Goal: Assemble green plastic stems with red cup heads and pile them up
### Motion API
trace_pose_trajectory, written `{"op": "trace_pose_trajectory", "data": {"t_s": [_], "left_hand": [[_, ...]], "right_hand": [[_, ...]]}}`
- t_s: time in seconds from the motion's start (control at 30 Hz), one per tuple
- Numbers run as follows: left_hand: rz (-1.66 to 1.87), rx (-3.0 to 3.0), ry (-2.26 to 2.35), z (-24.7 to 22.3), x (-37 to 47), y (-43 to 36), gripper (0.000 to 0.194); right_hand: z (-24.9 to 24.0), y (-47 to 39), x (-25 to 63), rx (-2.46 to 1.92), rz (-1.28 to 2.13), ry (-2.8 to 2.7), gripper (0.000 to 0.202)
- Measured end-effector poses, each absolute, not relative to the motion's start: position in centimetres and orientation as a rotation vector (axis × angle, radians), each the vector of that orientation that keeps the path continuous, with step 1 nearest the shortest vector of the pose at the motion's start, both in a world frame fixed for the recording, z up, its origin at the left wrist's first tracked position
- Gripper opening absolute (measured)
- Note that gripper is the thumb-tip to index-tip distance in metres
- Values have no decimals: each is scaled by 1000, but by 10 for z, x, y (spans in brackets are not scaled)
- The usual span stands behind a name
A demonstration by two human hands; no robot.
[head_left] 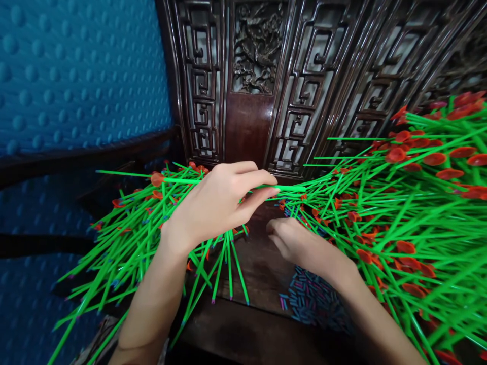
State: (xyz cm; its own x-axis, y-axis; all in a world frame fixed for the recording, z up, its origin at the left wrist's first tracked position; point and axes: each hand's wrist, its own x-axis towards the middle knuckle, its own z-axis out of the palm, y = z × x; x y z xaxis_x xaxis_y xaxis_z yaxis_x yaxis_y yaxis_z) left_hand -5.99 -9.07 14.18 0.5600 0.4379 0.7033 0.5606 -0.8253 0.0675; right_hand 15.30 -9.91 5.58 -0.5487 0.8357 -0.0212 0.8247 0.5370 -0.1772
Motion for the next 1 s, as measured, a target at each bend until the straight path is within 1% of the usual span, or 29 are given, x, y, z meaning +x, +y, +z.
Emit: {"op": "trace_pose_trajectory", "data": {"t_s": [0.2, 0.3, 0.47, 0.57, 0.77, 1.0], "left_hand": [[-1138, -2615, -876, 141, -59, -90, 18], [-1112, -2620, -907, 141, -58, -90, 19], [-1096, -2647, -889, 139, -55, -91, 21], [-1121, -2660, -855, 138, -52, -93, 20], [-1129, -2678, -818, 137, -47, -94, 21], [-1169, -2690, -792, 135, -46, -92, 20]], "right_hand": [[95, -110, 168, -1072, 23, -2405, 21], [113, -121, 172, -1054, -25, -2274, 14], [126, -134, 180, -1066, -109, -1977, 11], [126, -135, 182, -1030, -40, -1872, 9], [124, -132, 180, -919, 316, -1779, 15], [126, -131, 183, -938, 350, -1757, 12]]}}
